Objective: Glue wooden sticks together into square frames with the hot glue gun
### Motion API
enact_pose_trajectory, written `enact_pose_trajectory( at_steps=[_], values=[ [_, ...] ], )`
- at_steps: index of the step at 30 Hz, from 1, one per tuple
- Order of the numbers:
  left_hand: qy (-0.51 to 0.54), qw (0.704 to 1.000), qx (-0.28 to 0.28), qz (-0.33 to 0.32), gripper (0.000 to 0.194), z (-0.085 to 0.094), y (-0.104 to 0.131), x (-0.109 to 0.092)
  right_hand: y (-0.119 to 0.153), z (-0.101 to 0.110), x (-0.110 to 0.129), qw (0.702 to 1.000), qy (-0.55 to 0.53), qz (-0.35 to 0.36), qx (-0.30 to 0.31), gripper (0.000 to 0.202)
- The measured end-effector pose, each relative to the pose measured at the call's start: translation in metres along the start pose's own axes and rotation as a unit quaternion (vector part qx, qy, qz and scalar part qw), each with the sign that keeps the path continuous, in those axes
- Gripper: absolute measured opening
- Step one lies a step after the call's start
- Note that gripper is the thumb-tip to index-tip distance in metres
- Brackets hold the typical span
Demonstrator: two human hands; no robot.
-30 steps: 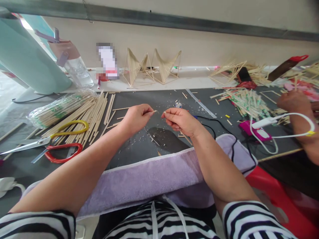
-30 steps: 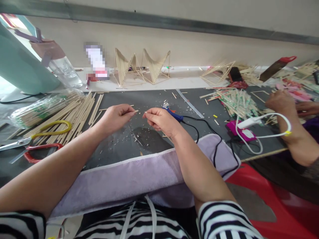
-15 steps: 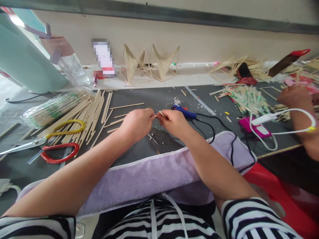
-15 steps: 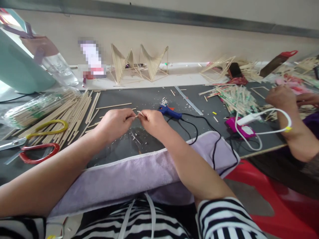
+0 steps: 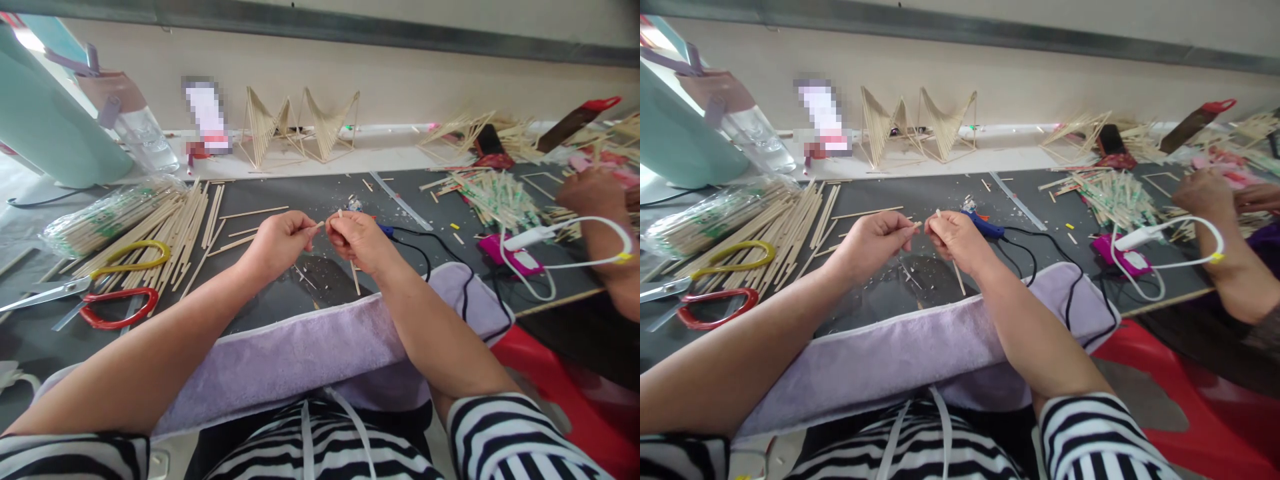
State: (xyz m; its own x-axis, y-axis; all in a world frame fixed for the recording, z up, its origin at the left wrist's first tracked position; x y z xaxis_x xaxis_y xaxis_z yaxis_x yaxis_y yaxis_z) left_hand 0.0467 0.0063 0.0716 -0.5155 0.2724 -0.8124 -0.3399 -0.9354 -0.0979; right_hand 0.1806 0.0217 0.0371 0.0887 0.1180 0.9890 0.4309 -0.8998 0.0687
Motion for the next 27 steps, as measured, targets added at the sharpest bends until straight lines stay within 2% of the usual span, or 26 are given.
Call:
enact_pose_trajectory(
  at_steps=[3, 6, 13, 16, 19, 22, 25, 27],
  values=[
    [0.015, 1.0, 0.007, 0.015, 0.028, 0.0, -0.002, 0.003, -0.001, 0.002, 0.0, 1.0, 0.004, 0.006, -0.005, 0.027],
    [0.002, 1.0, -0.001, 0.029, 0.025, 0.001, -0.001, 0.005, -0.001, 0.004, 0.0, 0.999, 0.039, 0.022, -0.026, 0.028],
    [-0.017, 0.999, 0.02, 0.045, 0.024, -0.001, 0.002, 0.002, 0.002, 0.004, 0.007, 0.967, 0.234, 0.059, -0.083, 0.015],
    [0.003, 0.997, 0.05, 0.052, 0.025, -0.004, 0.0, 0.009, 0.004, -0.001, 0.013, 0.932, 0.345, 0.07, -0.084, 0.017],
    [0.004, 0.996, 0.068, 0.056, 0.026, -0.006, -0.003, 0.017, 0.008, -0.012, 0.018, 0.872, 0.472, 0.113, -0.068, 0.023],
    [-0.022, 0.995, 0.076, 0.064, 0.025, -0.005, -0.004, 0.017, 0.012, -0.021, 0.02, 0.834, 0.526, 0.158, -0.047, 0.023],
    [-0.033, 0.993, 0.084, 0.075, 0.021, -0.003, -0.003, 0.014, 0.013, -0.02, 0.018, 0.836, 0.525, 0.154, -0.046, 0.019],
    [-0.023, 0.993, 0.088, 0.073, 0.02, -0.003, -0.003, 0.012, 0.01, -0.013, 0.016, 0.87, 0.474, 0.127, -0.054, 0.02]
  ],
)
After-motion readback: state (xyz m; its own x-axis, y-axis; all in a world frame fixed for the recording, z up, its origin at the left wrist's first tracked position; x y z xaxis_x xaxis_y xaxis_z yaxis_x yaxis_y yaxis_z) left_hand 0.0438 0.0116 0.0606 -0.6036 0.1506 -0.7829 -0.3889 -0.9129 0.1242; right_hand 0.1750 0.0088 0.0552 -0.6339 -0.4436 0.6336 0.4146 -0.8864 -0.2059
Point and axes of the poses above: each hand's wrist, its own y-axis away from the middle knuckle, its own z-axis out of the back of the hand, x = y × z, the point moved 6 cm from there along -y, towards the middle knuckle, and after that the axes turned 7 degrees about x, right-handed, at the moved point
